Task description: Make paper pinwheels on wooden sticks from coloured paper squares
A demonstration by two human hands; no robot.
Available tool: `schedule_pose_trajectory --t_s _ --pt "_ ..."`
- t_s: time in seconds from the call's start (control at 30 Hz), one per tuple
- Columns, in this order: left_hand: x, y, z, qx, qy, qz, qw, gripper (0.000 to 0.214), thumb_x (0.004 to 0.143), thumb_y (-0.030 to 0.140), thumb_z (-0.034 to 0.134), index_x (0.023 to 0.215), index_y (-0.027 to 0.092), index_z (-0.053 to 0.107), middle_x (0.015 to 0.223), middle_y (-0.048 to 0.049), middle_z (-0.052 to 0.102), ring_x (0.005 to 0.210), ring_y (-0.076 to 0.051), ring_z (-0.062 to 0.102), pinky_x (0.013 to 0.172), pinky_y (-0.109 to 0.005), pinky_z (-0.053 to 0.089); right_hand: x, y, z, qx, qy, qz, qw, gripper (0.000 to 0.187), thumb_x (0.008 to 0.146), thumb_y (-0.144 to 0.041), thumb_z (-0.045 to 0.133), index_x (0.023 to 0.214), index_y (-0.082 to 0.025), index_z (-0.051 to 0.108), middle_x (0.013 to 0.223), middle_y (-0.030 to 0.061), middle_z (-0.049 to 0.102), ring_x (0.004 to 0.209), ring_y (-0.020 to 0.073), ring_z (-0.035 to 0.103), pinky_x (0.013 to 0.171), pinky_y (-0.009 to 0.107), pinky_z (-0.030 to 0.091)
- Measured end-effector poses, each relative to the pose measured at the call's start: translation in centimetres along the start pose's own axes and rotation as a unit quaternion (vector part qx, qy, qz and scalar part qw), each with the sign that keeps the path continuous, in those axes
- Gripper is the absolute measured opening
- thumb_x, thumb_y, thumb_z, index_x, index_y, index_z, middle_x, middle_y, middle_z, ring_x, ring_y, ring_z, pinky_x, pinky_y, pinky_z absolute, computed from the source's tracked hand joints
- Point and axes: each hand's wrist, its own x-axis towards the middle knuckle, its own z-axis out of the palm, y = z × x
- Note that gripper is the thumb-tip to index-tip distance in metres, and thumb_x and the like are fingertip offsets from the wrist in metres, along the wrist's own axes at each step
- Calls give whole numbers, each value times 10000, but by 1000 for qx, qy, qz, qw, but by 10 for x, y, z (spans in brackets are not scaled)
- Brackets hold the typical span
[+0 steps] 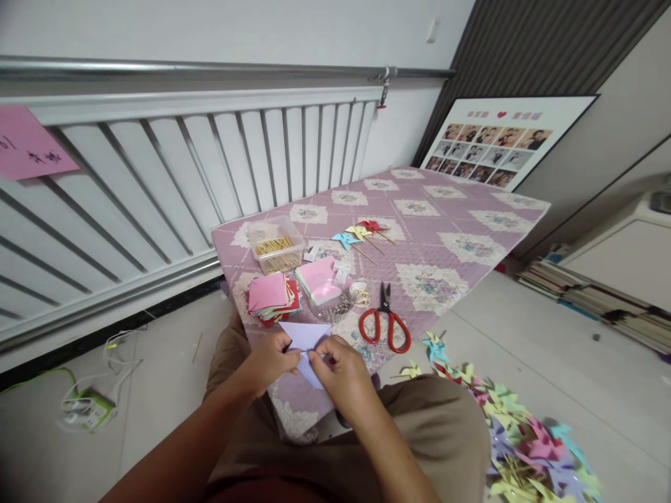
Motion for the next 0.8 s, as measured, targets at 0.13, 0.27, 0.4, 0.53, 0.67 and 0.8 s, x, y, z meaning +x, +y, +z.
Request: schedule_pose_trajectory --t_s 0.13,0.27,0.4,0.53,0.67,0.8 --pt "0 -1 0 13 12 -12 1000 110 669 239 551 687 166 632 588 5 602 520 -128 504 488 -222 354 1 0 0 3 1 -9 1000 207 801 -255 572 608 -226 503 639 -10 535 618 170 523 569 263 375" --pt "1 -4 1 17 9 -11 1000 128 676 251 550 717 164 636 609 10 608 529 -127 507 503 -224 373 4 0 0 -1 0 -19 1000 200 793 -239 570 604 -221 508 630 -10 528 610 165 516 563 259 373" --pt "1 -6 1 29 12 -5 999 140 683 266 553 733 163 634 616 21 590 539 -121 493 508 -224 373 5 0 0 -4 -1 -8 1000 190 787 -235 570 609 -212 507 636 -10 523 611 159 510 568 257 373" --pt "1 -6 2 21 21 -9 1000 132 683 263 555 733 165 628 625 23 585 544 -121 491 514 -228 369 5 1 4 33 -3 59 998 122 764 -249 584 680 -217 501 616 -39 502 542 134 469 516 240 354" --pt "2 -6 3 23 44 -23 999 111 665 250 573 714 169 630 611 23 597 549 -131 509 519 -232 362 4 3 11 103 27 117 987 288 730 -244 624 988 -213 499 693 -39 581 574 144 527 558 248 412" --pt "2 -7 3 27 64 -35 997 93 660 257 590 684 175 626 566 26 584 545 -138 517 516 -232 355 3 2 15 170 35 140 975 765 740 -211 630 1416 -189 271 764 -18 661 594 150 567 578 256 436"
